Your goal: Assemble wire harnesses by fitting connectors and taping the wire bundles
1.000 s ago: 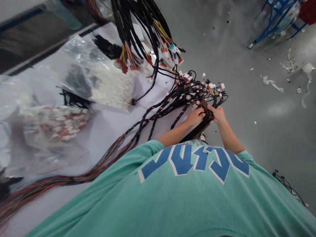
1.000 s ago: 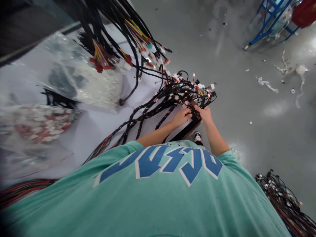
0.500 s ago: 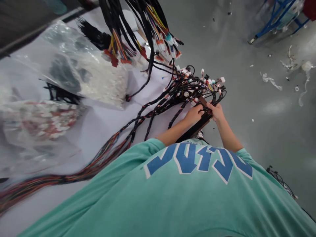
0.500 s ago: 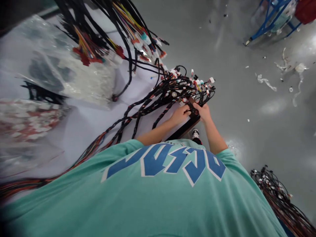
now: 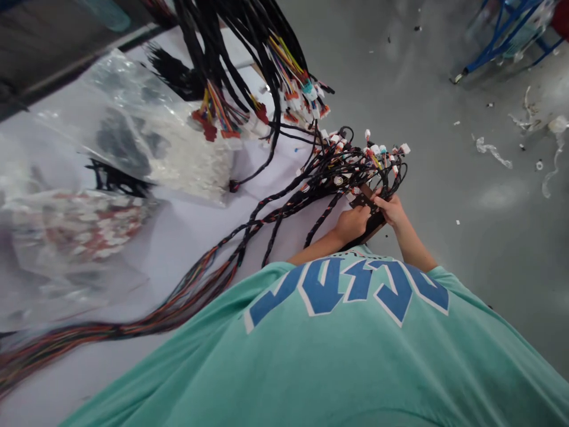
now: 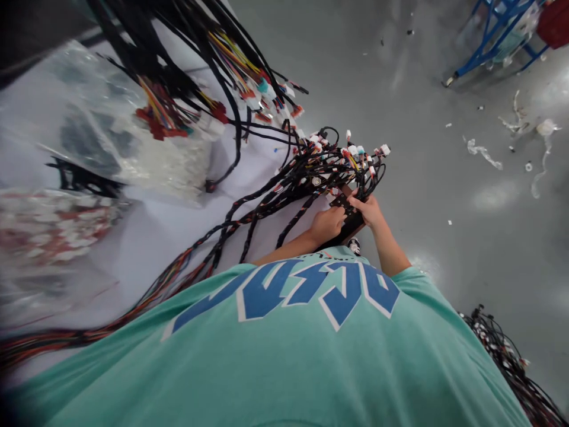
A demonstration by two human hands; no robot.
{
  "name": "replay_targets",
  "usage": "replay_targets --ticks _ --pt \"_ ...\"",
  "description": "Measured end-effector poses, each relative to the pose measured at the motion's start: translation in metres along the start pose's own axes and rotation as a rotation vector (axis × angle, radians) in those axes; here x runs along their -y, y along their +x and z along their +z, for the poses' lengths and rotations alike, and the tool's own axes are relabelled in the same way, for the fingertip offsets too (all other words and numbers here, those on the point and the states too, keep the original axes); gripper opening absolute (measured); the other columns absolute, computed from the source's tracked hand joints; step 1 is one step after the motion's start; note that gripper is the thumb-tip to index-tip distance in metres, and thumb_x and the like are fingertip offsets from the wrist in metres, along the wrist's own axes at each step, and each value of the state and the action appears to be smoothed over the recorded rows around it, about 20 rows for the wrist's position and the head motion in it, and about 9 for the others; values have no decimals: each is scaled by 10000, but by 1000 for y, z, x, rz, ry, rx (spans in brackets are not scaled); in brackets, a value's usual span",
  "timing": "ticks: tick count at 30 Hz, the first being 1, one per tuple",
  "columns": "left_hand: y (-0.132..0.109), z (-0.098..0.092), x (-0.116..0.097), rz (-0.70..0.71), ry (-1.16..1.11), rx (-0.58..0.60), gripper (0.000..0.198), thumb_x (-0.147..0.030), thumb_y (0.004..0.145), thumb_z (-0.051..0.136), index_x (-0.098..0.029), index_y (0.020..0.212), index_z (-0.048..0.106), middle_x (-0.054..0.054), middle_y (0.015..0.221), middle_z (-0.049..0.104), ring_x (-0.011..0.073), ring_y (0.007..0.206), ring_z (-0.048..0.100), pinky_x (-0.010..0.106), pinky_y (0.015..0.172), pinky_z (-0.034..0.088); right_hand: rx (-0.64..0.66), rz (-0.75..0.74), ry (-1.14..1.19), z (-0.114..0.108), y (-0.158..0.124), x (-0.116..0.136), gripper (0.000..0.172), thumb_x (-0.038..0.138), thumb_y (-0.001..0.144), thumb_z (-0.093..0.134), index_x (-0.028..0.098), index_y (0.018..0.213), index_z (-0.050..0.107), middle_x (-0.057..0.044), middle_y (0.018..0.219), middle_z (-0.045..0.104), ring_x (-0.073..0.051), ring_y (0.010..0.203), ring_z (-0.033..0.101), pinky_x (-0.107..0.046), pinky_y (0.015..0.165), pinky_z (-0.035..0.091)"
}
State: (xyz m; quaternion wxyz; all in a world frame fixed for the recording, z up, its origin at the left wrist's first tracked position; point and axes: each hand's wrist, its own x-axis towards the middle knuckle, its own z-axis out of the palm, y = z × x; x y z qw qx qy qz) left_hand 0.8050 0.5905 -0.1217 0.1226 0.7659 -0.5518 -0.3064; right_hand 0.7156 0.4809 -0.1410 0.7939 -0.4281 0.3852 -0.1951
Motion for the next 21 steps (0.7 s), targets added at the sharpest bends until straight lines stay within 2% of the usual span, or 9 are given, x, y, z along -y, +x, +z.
replay_targets --ticks 2,5,9,11,13,17,21 --pt "2 -1 0 -20 -71 -31 156 -175 834 397 -150 889 541 111 849 621 220 806 585 296 690 408 -21 20 -3 1 -2 -1 569 479 351 824 200 728 502 82 551 556 -45 443 443 -181 403 342" --pt "8 -2 5 -20 -332 -78 78 -178 794 437 -169 782 513 36 717 583 172 706 546 270 653 405 -96 78 -30 3 -9 -5 508 468 418 804 201 700 475 100 488 484 -37 388 387 -182 362 300" --pt "11 0 11 -90 -636 19 87 -190 779 426 -176 704 468 -26 571 494 117 518 452 237 550 379 -189 138 -28 4 -15 -8 469 461 444 783 196 673 471 103 460 442 -38 380 372 -180 349 296" --pt "8 1 10 -87 -579 -17 74 -182 782 429 -173 729 480 -5 627 541 134 573 503 250 587 397 -172 146 -29 4 -12 -8 472 447 427 793 193 675 483 101 468 456 -39 383 379 -185 359 317" --pt "6 2 7 -43 -396 -62 68 -176 792 439 -166 779 505 41 740 603 177 711 571 275 661 415 -129 116 -34 2 -5 -7 474 427 418 806 193 683 491 97 483 474 -40 389 390 -188 368 325" --pt "3 0 -2 -21 -64 2 173 -196 850 397 -136 925 541 127 897 644 256 879 607 318 715 420 -40 69 -33 -3 4 -3 500 414 407 825 196 721 503 93 521 496 -39 414 409 -179 374 310" --pt "3 -5 -8 -50 -51 -22 207 -183 859 384 -136 974 550 127 944 648 249 933 603 310 743 425 85 106 31 -11 -1 -3 577 401 383 844 214 803 495 79 645 561 -50 501 477 -174 428 366"
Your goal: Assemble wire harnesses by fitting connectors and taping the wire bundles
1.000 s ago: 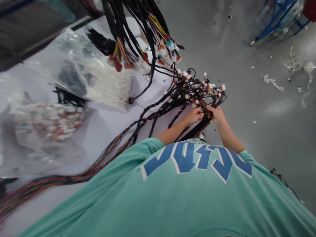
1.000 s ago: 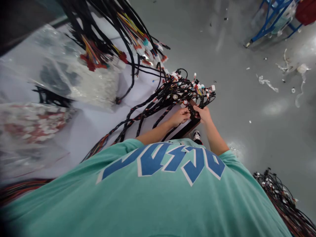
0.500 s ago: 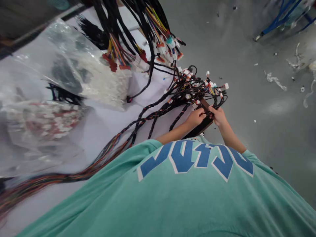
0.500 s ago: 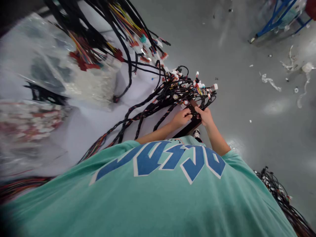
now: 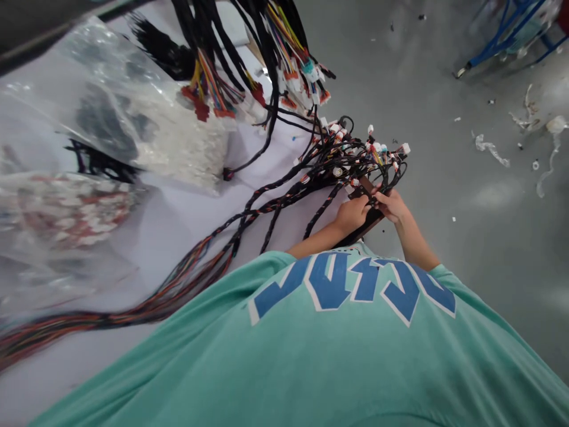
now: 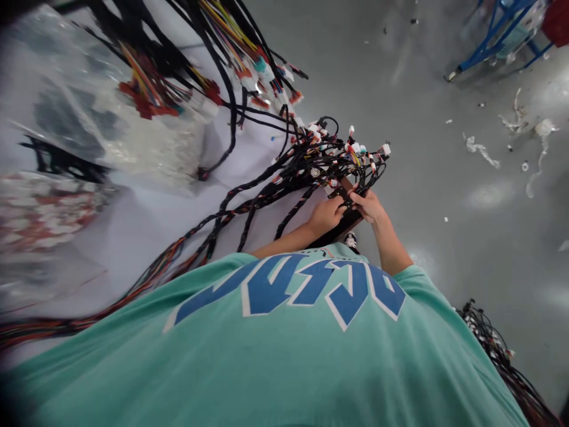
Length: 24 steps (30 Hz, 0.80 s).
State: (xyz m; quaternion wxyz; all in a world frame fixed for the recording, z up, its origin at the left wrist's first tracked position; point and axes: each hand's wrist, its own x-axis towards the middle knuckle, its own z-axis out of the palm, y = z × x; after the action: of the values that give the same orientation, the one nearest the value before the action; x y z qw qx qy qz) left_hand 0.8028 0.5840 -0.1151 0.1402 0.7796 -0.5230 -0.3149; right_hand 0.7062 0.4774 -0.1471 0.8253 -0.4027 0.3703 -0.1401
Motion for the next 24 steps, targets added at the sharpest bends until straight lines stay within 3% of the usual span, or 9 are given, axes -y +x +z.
replay_targets --ticks 7,16,24 --pt "3 -5 1 -52 -79 -82 148 -184 823 431 -160 851 574 79 836 652 193 796 594 281 695 414 140 -114 -58 -8 8 -9 614 363 368 852 232 840 482 77 672 555 -74 574 505 -213 547 432" --pt "0 -8 -6 -41 211 -30 242 -197 875 379 -113 1007 563 154 975 644 254 920 610 323 742 433 217 -220 -91 -14 27 -13 578 383 347 860 231 764 491 61 673 576 -106 641 547 -256 656 465" --pt "2 5 16 10 -29 -129 168 -206 861 435 -160 934 580 64 915 663 190 870 598 272 747 434 155 -141 -49 -14 22 -24 601 416 365 845 231 801 476 61 698 558 -83 600 499 -230 578 425"
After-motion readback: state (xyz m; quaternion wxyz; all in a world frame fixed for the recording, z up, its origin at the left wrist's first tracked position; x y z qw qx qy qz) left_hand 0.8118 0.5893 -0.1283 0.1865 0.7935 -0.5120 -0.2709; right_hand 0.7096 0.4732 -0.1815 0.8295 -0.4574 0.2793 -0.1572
